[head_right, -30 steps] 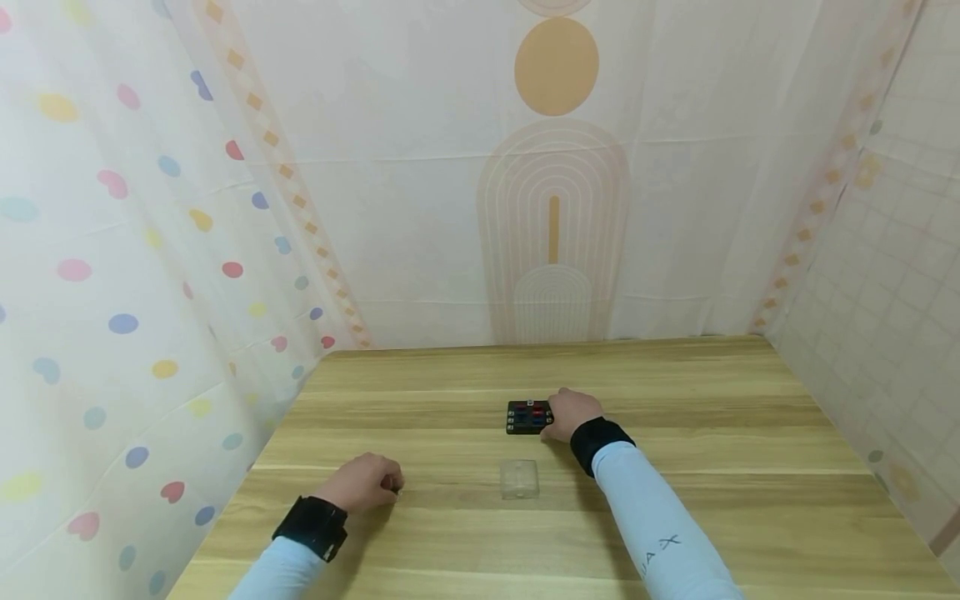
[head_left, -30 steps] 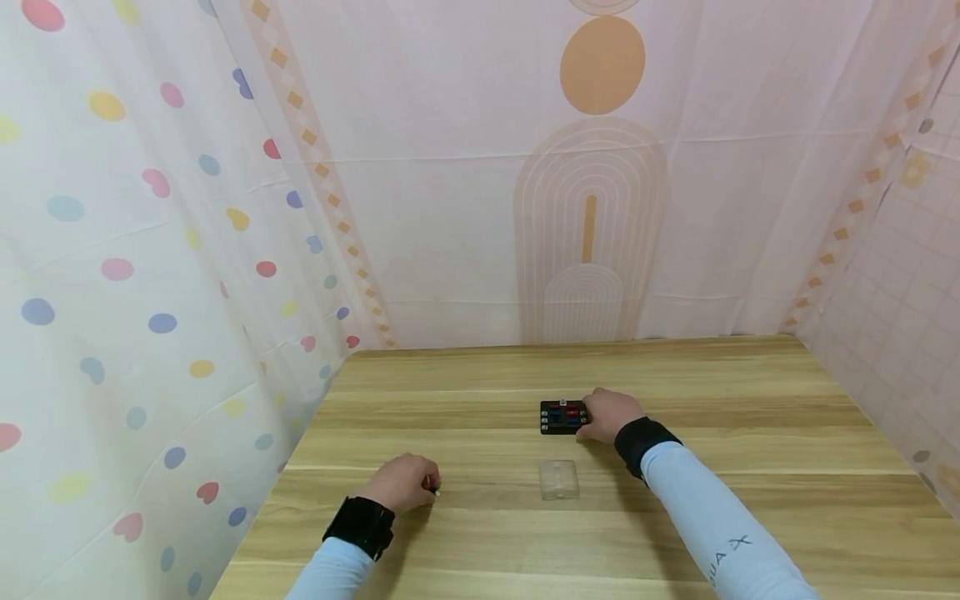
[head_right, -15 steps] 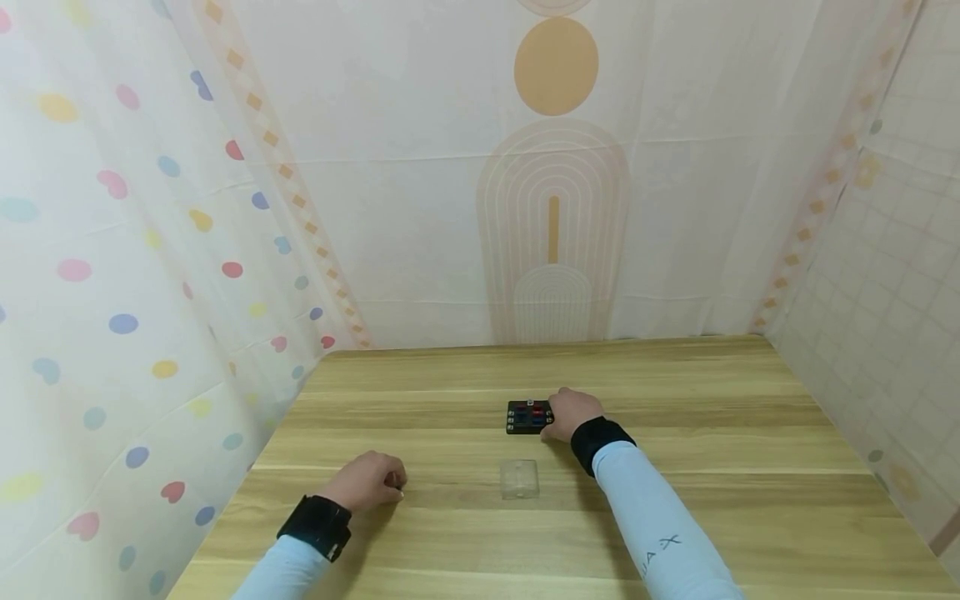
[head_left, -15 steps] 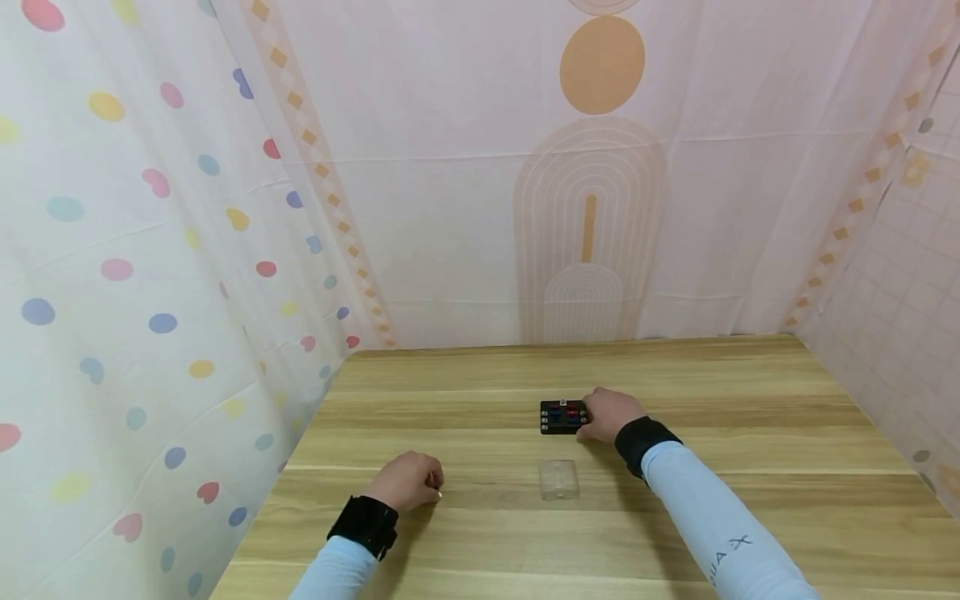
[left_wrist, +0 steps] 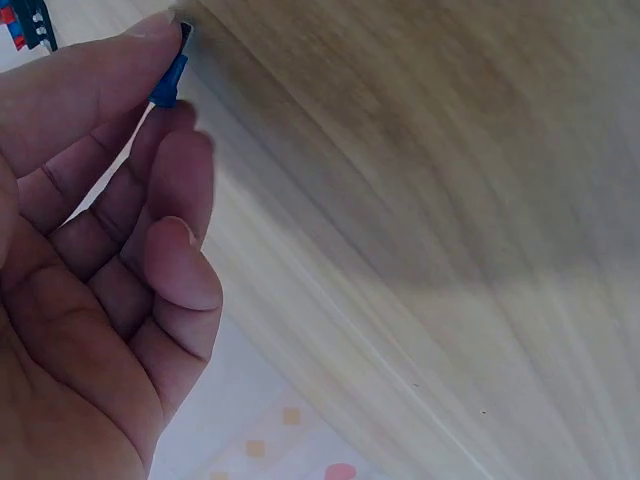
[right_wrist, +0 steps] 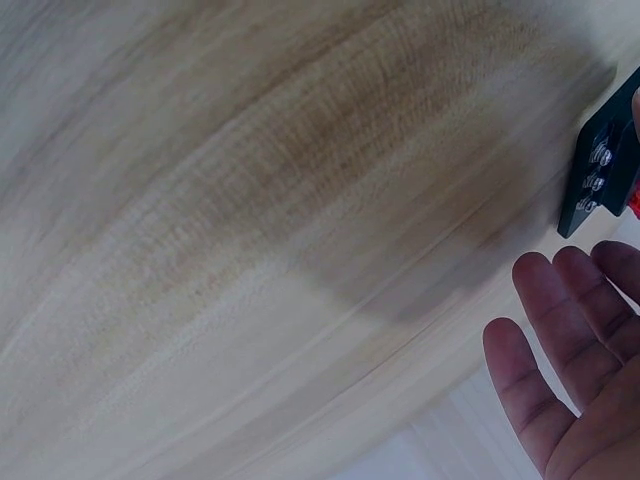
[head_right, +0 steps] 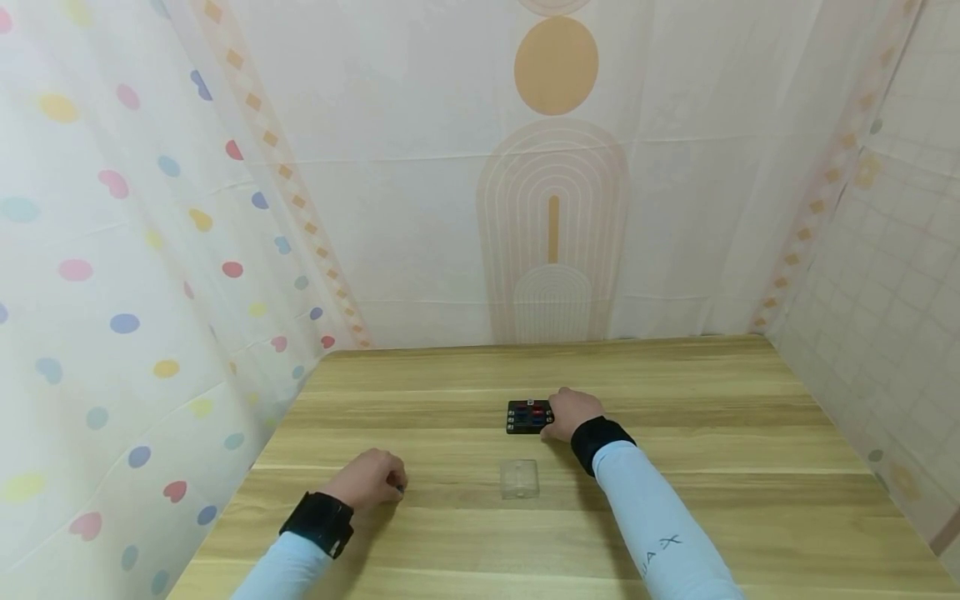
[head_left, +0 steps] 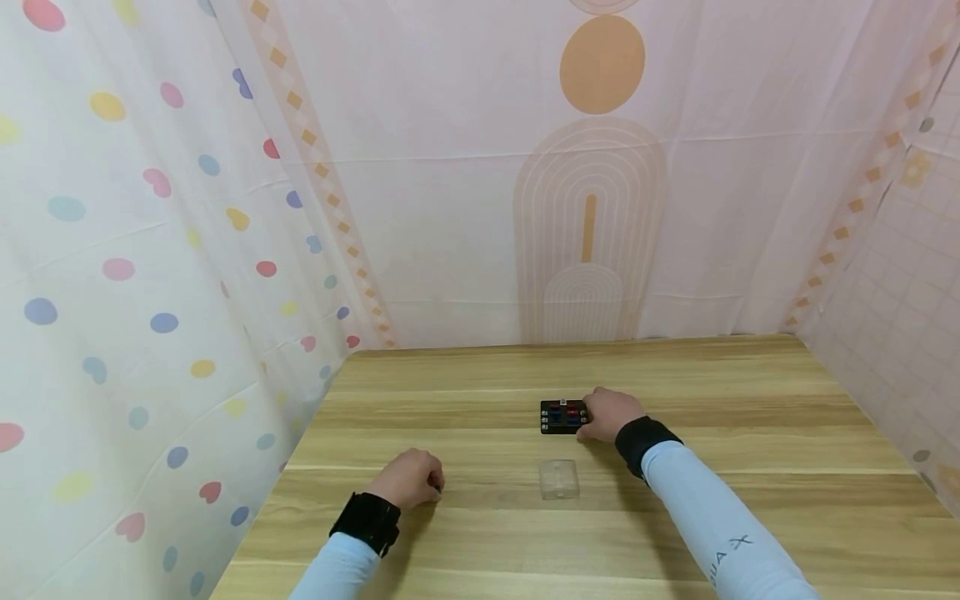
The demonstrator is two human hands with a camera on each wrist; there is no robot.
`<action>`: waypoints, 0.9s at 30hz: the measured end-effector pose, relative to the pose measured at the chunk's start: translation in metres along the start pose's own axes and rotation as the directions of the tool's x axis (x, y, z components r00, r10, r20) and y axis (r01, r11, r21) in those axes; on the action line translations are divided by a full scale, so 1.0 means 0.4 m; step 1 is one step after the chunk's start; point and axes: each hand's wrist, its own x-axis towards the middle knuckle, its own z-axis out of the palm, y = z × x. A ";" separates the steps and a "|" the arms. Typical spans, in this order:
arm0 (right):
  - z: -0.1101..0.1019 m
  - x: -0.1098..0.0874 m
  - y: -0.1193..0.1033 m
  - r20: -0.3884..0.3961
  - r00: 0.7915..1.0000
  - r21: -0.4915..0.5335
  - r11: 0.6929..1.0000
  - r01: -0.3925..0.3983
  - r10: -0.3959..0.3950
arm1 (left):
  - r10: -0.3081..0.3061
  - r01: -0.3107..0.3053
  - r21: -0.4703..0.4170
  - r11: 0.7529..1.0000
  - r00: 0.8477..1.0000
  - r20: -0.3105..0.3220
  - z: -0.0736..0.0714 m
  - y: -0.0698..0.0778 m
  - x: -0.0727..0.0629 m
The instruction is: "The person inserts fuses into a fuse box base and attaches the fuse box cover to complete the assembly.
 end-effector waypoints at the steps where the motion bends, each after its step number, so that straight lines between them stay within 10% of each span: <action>1: 0.001 0.000 0.000 0.000 1.000 -0.001 1.000 -0.001 0.001 | 0.001 -0.001 -0.001 1.000 1.000 -0.001 0.000 0.000 0.000; 27: -0.009 -0.005 -0.007 0.013 1.000 -0.004 1.000 0.004 -0.004 | 0.083 -0.077 0.088 0.993 0.995 -0.063 -0.062 0.059 0.075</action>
